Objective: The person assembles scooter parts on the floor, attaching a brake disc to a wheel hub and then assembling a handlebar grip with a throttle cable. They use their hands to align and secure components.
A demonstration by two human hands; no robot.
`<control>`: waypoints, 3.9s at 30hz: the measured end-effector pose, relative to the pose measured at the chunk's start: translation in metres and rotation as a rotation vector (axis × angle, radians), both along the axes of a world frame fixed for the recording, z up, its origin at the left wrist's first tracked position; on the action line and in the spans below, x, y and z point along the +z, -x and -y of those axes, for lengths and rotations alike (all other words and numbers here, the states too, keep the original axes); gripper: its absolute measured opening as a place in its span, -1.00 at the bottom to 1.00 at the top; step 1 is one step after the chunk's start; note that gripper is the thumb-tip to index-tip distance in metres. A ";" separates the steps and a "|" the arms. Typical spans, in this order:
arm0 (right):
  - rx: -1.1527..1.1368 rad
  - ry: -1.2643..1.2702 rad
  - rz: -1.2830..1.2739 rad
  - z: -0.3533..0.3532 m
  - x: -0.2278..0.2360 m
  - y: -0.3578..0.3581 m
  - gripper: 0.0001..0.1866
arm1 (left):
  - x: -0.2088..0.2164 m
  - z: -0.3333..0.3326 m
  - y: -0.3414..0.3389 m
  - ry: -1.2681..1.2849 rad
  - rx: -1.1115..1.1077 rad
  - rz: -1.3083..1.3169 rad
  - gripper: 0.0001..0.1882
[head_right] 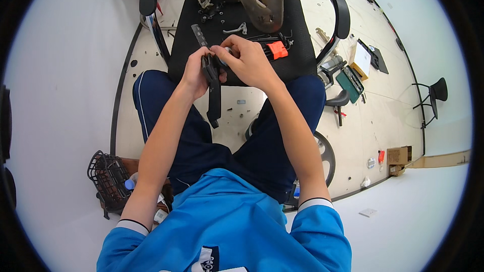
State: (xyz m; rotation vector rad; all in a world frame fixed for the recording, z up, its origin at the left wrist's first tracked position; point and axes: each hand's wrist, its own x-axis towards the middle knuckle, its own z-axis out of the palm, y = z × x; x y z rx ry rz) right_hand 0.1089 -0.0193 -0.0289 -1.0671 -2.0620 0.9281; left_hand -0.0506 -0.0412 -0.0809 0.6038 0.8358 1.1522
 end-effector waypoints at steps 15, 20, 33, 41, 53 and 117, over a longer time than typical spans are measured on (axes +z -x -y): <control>0.254 -0.143 -0.135 -0.005 0.006 -0.028 -0.73 | 0.000 -0.001 -0.002 0.020 -0.013 0.097 -0.71; 0.044 0.196 -0.321 -0.002 -0.003 -0.023 -0.73 | 0.005 0.001 0.002 0.025 -0.024 0.165 -0.66; 0.053 0.675 -0.450 0.028 -0.055 -0.003 -0.64 | 0.000 0.002 0.011 -0.083 -0.077 0.427 -0.61; 0.167 0.939 -0.709 0.039 -0.068 0.005 -0.60 | -0.001 0.001 0.010 -0.045 -0.092 0.416 -0.61; -0.119 -0.043 -0.455 0.019 -0.033 -0.024 -0.54 | 0.001 0.001 0.004 -0.005 -0.150 0.419 -0.63; -0.031 -0.335 -0.604 0.007 -0.029 -0.022 -0.80 | 0.001 -0.035 -0.015 -0.934 0.347 -0.443 -0.83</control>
